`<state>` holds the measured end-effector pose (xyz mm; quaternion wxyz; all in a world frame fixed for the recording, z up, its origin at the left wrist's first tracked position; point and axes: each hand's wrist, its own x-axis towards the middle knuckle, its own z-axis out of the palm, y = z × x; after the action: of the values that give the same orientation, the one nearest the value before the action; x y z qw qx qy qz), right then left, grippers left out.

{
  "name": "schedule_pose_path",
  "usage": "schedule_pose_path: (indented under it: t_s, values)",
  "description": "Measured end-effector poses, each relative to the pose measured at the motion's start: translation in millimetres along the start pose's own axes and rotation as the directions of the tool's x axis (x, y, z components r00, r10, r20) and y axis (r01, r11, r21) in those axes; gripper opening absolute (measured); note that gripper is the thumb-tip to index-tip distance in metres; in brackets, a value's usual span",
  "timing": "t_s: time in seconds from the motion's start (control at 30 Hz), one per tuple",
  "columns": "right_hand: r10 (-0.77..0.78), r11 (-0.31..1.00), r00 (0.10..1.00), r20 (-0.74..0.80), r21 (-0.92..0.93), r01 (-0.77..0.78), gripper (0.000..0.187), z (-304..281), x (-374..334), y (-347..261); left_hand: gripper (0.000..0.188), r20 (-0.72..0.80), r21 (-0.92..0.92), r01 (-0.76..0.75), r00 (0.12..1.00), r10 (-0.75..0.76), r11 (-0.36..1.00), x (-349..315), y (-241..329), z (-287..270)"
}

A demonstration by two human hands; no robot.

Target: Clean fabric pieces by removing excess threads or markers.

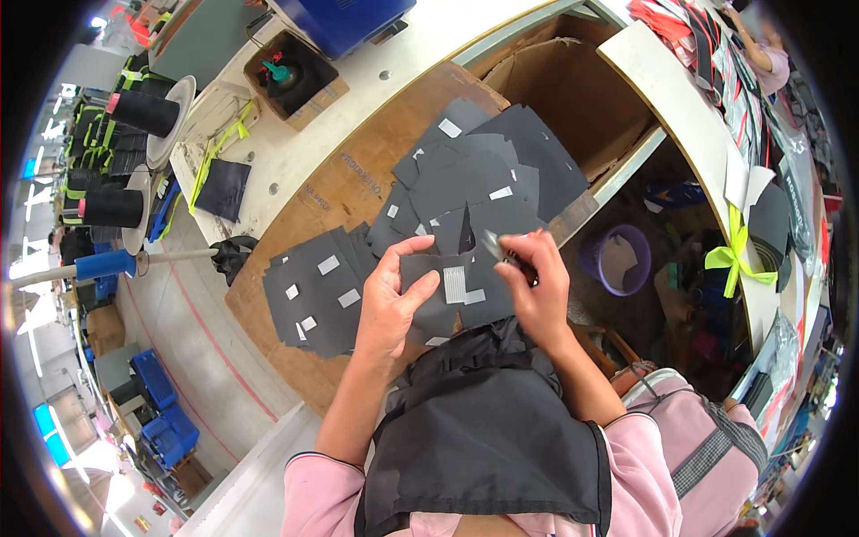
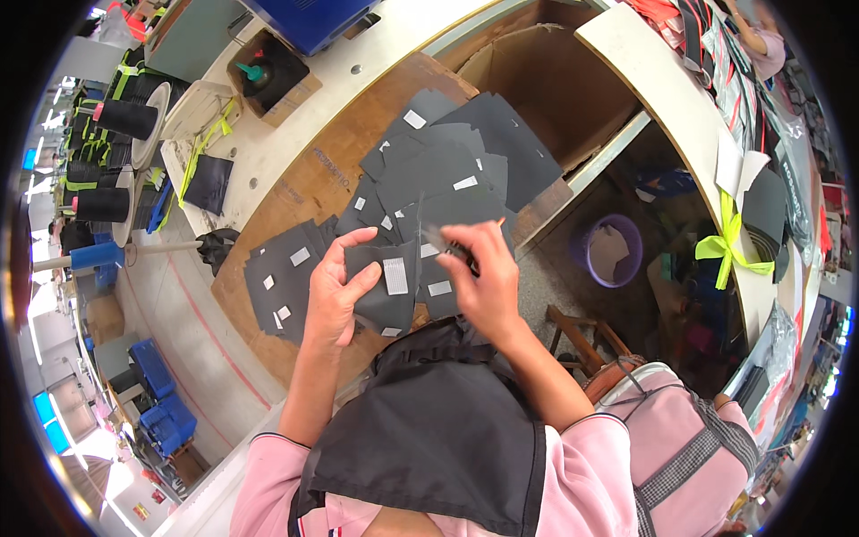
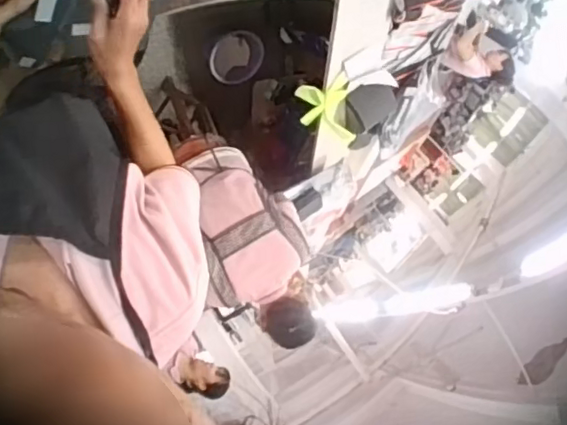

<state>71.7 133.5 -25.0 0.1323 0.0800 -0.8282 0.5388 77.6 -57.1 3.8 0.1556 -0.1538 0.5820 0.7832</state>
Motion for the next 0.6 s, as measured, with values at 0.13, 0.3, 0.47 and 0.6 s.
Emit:
schedule_pose_path:
  t_s: [0.13,0.3,0.47,0.6]
  values:
    - [0.499,0.433,0.642,0.582,0.474,-0.767,0.036,3.8,21.0,41.0,0.044,0.183,-0.082,0.143,0.975,-0.126,0.986,-3.3,10.2,-8.3]
    - [0.389,0.139,0.435,0.812,0.415,-0.899,0.034,15.7,22.1,37.1,0.048,0.281,-0.219,0.179,0.953,-0.114,0.959,2.9,3.5,-31.7]
    - [0.52,0.207,0.612,0.596,0.607,-0.767,0.012,21.4,-1.8,53.3,0.039,-0.002,0.068,-0.027,1.0,0.027,0.997,15.7,-21.2,-63.0]
    - [0.628,0.252,0.577,0.523,0.565,-0.786,0.009,34.2,-12.1,45.3,0.035,0.23,0.527,-0.322,0.945,0.233,0.786,22.3,-19.3,-51.1]
